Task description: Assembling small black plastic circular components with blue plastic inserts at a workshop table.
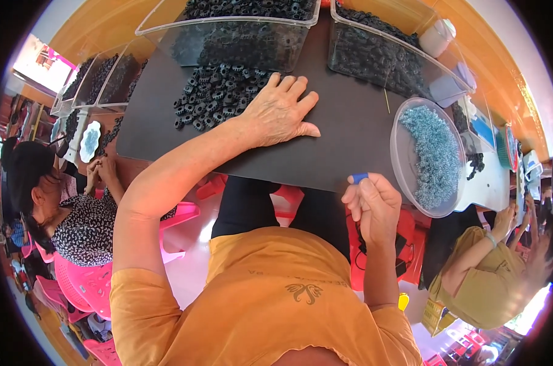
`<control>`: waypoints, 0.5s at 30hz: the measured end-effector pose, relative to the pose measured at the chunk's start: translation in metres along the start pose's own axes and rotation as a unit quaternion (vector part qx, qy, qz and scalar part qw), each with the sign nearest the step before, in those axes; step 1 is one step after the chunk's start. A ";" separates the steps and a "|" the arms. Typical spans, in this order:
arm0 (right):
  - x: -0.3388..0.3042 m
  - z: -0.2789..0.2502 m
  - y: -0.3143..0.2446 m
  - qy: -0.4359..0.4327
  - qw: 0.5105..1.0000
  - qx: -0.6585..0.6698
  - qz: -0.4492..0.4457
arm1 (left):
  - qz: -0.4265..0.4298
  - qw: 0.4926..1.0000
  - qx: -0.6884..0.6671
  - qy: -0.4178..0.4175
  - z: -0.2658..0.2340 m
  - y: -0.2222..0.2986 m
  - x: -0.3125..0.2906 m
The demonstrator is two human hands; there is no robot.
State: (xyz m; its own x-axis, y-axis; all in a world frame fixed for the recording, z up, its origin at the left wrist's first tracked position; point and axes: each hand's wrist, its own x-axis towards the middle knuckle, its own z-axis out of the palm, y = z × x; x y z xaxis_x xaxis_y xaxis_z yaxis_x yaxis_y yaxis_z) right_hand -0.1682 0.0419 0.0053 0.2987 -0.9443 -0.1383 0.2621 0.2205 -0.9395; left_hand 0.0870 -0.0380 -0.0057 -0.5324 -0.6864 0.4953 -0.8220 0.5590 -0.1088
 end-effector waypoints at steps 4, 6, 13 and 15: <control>0.001 -0.002 0.001 0.001 1.000 0.000 -0.007 | 0.009 1.000 0.007 0.002 0.001 0.001 0.003; 0.001 -0.002 0.001 0.001 1.000 -0.003 -0.007 | 0.009 1.000 -0.007 -0.012 0.001 0.000 0.003; 0.001 -0.002 0.003 -0.001 1.000 0.009 -0.013 | -0.020 0.999 -0.036 -0.015 -0.001 -0.001 0.004; 0.000 -0.002 0.003 -0.002 1.000 0.012 -0.013 | -0.028 0.998 -0.047 -0.013 0.002 0.000 0.005</control>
State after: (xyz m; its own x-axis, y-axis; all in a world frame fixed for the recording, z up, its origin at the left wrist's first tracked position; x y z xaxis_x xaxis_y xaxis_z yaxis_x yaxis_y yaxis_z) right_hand -0.1689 0.0421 0.0016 0.2948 -0.9490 -0.1120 0.2926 0.2012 -0.9348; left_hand 0.0841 -0.0422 -0.0048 -0.4925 -0.7291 0.4752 -0.8288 0.5595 -0.0005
